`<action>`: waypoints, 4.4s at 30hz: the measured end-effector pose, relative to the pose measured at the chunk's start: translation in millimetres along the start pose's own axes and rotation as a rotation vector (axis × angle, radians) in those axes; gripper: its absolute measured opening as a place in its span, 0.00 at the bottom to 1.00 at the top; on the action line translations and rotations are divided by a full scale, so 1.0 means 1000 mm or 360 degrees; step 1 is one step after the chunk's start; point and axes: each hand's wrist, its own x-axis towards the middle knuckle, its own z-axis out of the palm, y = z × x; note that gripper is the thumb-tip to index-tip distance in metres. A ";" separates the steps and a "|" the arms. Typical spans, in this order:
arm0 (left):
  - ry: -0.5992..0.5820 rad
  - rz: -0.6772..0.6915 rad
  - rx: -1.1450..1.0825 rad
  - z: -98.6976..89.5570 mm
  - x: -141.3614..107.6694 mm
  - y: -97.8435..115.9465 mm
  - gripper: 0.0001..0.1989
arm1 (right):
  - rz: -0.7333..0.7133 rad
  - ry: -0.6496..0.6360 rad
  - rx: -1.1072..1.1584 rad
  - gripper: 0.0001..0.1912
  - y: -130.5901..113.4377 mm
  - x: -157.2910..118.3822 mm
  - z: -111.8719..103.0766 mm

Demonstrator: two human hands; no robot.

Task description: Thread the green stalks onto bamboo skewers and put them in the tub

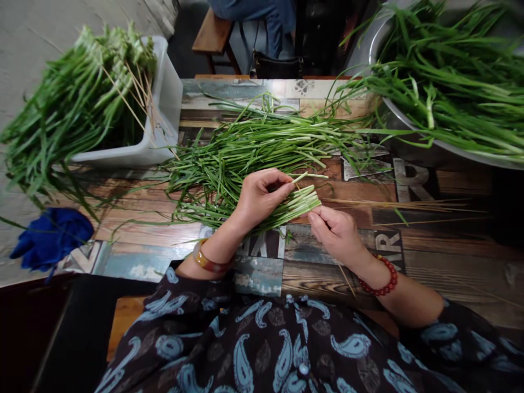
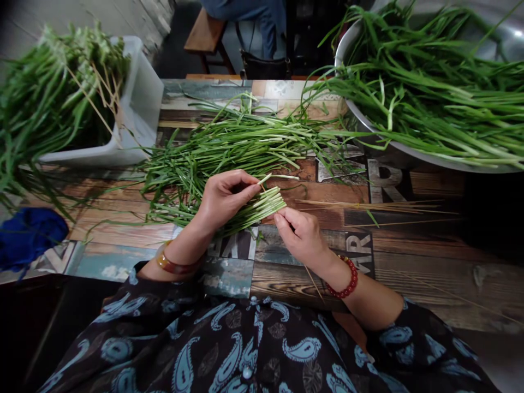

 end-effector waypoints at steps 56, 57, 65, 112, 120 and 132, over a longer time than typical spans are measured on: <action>-0.0621 0.0487 0.0801 0.021 0.063 -0.019 0.07 | -0.0157 0.0099 0.0088 0.13 0.005 0.001 0.004; -0.0585 0.0459 0.0736 0.021 0.062 -0.019 0.06 | -0.0163 0.0101 0.0085 0.13 0.005 0.001 0.004; -0.0264 0.0074 0.0103 0.000 0.027 -0.012 0.06 | -0.0137 0.0090 0.0102 0.13 0.005 -0.001 0.004; -0.0005 -0.0078 -0.0186 0.001 0.001 -0.004 0.07 | -0.0037 0.0020 0.0031 0.13 0.000 -0.002 0.000; 0.0017 0.0012 -0.0060 0.001 0.000 -0.001 0.07 | -0.0016 0.0037 0.0046 0.13 0.001 -0.002 0.001; 0.0006 0.0280 0.0098 0.000 0.000 -0.002 0.06 | 0.0021 0.0031 0.0108 0.13 0.003 -0.002 0.001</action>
